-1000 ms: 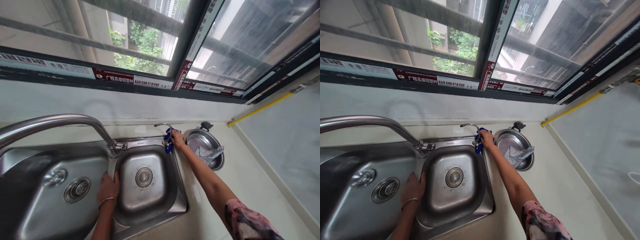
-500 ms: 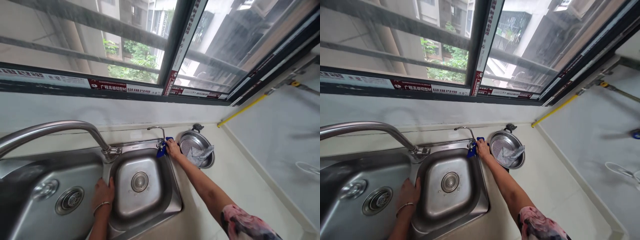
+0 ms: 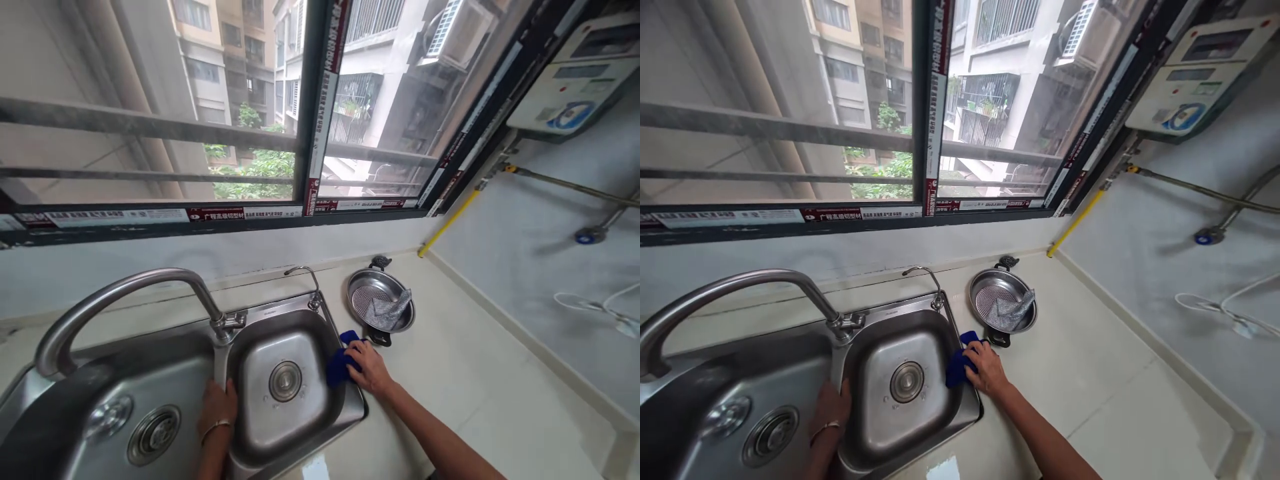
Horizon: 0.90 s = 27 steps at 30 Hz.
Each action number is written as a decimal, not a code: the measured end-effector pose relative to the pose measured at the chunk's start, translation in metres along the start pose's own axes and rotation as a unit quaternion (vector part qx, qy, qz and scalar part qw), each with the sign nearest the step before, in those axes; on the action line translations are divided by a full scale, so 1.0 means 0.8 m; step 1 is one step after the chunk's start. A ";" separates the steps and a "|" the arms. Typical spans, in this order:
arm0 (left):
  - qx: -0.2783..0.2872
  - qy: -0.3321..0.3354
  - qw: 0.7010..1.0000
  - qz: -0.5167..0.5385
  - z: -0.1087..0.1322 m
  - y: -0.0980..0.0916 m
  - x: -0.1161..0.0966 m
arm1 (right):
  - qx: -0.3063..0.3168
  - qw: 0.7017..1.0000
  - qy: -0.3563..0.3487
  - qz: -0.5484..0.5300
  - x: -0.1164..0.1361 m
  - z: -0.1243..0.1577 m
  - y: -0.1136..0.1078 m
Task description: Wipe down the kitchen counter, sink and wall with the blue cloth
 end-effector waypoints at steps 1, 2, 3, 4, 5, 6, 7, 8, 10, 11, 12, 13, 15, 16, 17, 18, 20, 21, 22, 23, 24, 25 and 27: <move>-0.008 0.014 1.000 -0.013 0.003 0.000 -0.004 | -0.036 0.999 -0.005 -0.022 -0.005 0.007 0.005; -0.016 0.035 0.999 -0.030 0.006 -0.001 -0.012 | -0.070 0.997 -0.009 -0.039 -0.007 0.013 0.009; -0.031 0.070 0.996 -0.044 0.007 -0.003 -0.024 | -0.099 0.994 -0.009 -0.050 -0.008 0.017 0.014; -0.051 0.117 0.991 -0.050 0.006 -0.006 -0.039 | -0.119 0.991 -0.006 -0.058 -0.006 0.019 0.017; -0.070 0.176 0.981 -0.049 0.004 -0.011 -0.059 | -0.130 0.989 -0.001 -0.063 -0.004 0.020 0.020; -0.114 0.250 0.961 -0.016 -0.001 -0.018 -0.083 | -0.135 0.989 0.005 -0.065 -0.002 0.020 0.021; -0.147 0.311 0.939 0.027 -0.007 -0.026 -0.110 | -0.135 0.989 0.009 -0.066 0.000 0.019 0.022; -0.166 0.350 0.920 0.062 -0.014 -0.035 -0.139 | -0.132 0.989 0.013 -0.067 0.002 0.018 0.022; -0.205 0.393 0.889 0.109 -0.031 -0.057 -0.201 | -0.128 0.989 0.019 -0.070 0.004 0.017 0.021; -0.220 0.412 0.876 0.124 -0.039 -0.068 -0.232 | -0.126 0.989 0.022 -0.072 0.004 0.017 0.021; -0.233 0.428 0.863 0.134 -0.046 -0.078 -0.261 | -0.125 0.989 0.025 -0.073 0.004 0.016 0.021; -0.241 0.441 0.854 0.136 -0.053 -0.086 -0.288 | -0.125 0.989 0.027 -0.074 0.004 0.016 0.021; -0.232 0.451 0.855 0.112 -0.066 -0.093 -0.334 | -0.122 0.989 0.028 -0.075 0.003 0.015 0.021; -0.219 0.444 0.864 0.090 -0.071 -0.093 -0.352 | -0.120 0.990 0.028 -0.075 0.003 0.014 0.021; -0.205 0.433 0.875 0.068 -0.077 -0.090 -0.367 | -0.118 0.990 0.027 -0.076 0.002 0.013 0.021; -0.193 0.421 0.885 0.048 -0.081 -0.086 -0.378 | -0.117 0.990 0.026 -0.077 0.002 0.013 0.021; -0.185 0.402 0.896 0.026 -0.090 -0.076 -0.392 | -0.116 0.990 0.026 -0.082 0.002 0.012 0.020; -0.188 0.396 0.898 0.022 -0.094 -0.071 -0.396 | -0.117 0.989 0.026 -0.084 0.001 0.011 0.020; -0.193 0.392 0.899 0.021 -0.099 -0.067 -0.399 | -0.118 0.989 0.027 -0.086 0.001 0.011 0.020; -0.197 0.390 0.899 0.020 -0.105 -0.065 -0.400 | -0.118 0.989 0.027 -0.088 0.001 0.011 0.019; -0.200 0.391 0.898 0.021 -0.111 -0.064 -0.401 | -0.118 0.989 0.026 -0.090 0.000 0.011 0.019; -0.200 0.395 0.896 0.023 -0.117 -0.063 -0.402 | -0.117 0.989 0.025 -0.091 0.000 0.011 0.019; -0.197 0.409 0.890 0.031 -0.132 -0.063 -0.406 | -0.118 0.988 0.023 -0.095 0.000 0.011 0.019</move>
Point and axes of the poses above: each hand's wrist, its own z-axis away from the middle knuckle, its own y-axis out of the palm, x = y × z, the point moved 1 cm from there along -z, towards the middle knuckle, and after that the axes turned 12 degrees about y, right-handed, at the moved point
